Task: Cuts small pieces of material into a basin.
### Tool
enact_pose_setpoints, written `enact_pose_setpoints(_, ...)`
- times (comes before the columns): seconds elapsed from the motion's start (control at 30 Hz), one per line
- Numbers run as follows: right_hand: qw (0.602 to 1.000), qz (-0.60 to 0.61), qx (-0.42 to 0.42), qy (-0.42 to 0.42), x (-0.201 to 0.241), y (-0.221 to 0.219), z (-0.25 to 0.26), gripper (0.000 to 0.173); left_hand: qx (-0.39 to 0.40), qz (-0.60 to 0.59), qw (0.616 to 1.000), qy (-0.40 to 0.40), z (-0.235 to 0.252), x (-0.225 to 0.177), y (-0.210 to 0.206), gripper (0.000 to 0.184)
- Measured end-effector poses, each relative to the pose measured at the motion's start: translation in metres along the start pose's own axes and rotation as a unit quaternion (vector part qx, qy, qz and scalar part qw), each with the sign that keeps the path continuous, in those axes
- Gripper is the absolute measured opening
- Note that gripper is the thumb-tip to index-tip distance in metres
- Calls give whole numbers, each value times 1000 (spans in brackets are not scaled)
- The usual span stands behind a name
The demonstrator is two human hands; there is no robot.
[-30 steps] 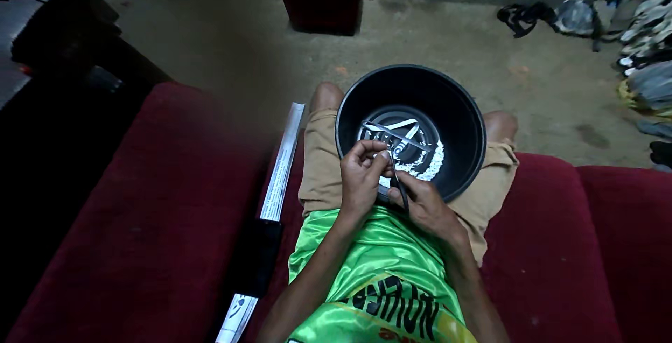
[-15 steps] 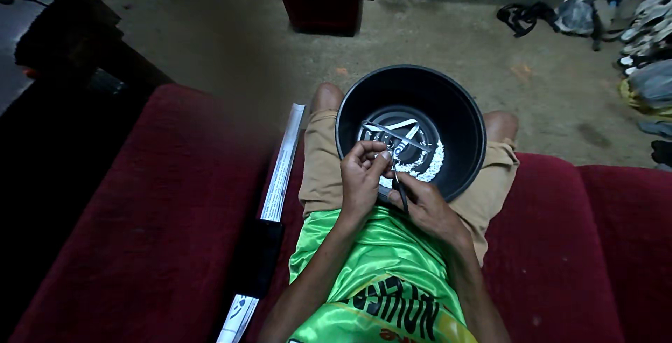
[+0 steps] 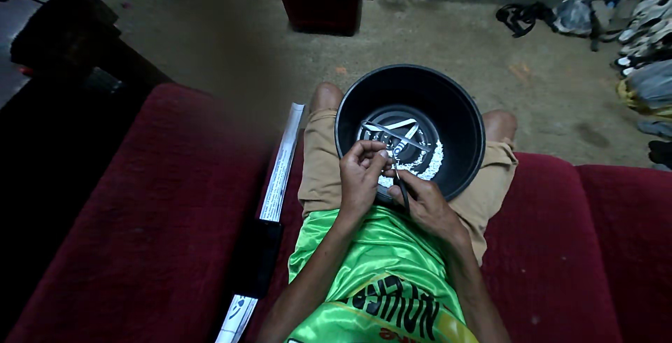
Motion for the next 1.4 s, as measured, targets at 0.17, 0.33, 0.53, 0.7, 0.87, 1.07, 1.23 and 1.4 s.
enact_pose_setpoints(0.17, 1000, 25, -2, -6, -2, -1, 0, 43, -5, -6, 1000, -1, 0, -2, 0, 13)
enact_pose_setpoints(0.33, 997, 67, 11, -28, 2, 2, -3, 40, -10, -21, 1000, 3, 1, -1, 0, 14)
enact_pose_setpoints(0.53, 999, 45, 23, -18, 2, 3, -3, 50, -10, -37, 999, 11, 0, -1, -1, 15)
enact_pose_setpoints(0.7, 1000, 19, 9, -6, 2, 2, -1, 49, -7, -34, 999, 14, -2, -3, -3, 15)
enact_pose_setpoints(0.87, 1000, 16, 2, -5, 0, 2, -1, 47, -3, -20, 1000, 13, -2, -3, -4, 14)
enact_pose_setpoints(1.07, 999, 35, -12, -9, 0, -1, -1, 39, -5, -17, 1000, 15, -1, -1, -3, 14)
enact_pose_setpoints(1.23, 999, 26, 18, -13, 3, 1, -3, 48, -17, -31, 999, 26, -2, -4, -3, 14)
enact_pose_setpoints(1.4, 1000, 6, 17, -9, 4, 1, -2, 51, -10, -35, 999, 21, -2, -4, -4, 14)
Point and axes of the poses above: each hand's wrist, its own z-axis towards the middle knuckle, its own y-axis out of the back of the hand, x = y × z, the point moved 1 cm from there along z, towards the middle knuckle, and after that the axes turned 6 degrees about -x, right-handed, at the moved point
